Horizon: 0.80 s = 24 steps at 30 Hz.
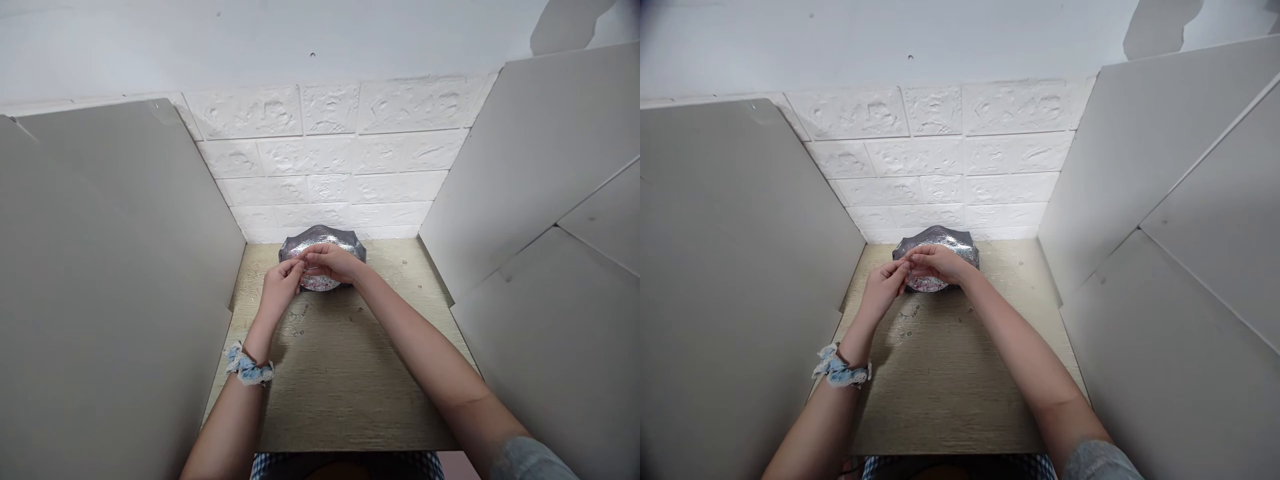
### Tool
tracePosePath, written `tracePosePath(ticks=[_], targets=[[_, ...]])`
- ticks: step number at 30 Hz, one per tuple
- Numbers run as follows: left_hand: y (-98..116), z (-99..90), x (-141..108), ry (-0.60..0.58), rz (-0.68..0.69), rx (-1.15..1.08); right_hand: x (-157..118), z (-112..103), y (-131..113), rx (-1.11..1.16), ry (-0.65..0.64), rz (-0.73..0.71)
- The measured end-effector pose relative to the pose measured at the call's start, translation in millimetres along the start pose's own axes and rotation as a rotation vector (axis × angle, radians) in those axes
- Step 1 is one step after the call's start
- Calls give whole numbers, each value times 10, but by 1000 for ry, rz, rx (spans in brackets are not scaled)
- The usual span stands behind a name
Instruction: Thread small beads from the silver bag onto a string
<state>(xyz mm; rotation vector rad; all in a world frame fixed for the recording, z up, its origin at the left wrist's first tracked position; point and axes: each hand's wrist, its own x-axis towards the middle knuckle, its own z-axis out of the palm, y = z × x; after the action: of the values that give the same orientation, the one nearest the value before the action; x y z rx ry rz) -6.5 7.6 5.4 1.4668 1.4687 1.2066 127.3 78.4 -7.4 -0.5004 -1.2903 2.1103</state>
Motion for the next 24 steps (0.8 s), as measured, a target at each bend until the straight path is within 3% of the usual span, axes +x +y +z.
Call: tracePosePath(ticks=[13, 24], targets=[[-17, -6, 0, 33, 9, 17, -4, 11, -19, -71, 16, 1], [-48, -6, 32, -11, -81, -145, 1, 89, -48, -137, 60, -10]])
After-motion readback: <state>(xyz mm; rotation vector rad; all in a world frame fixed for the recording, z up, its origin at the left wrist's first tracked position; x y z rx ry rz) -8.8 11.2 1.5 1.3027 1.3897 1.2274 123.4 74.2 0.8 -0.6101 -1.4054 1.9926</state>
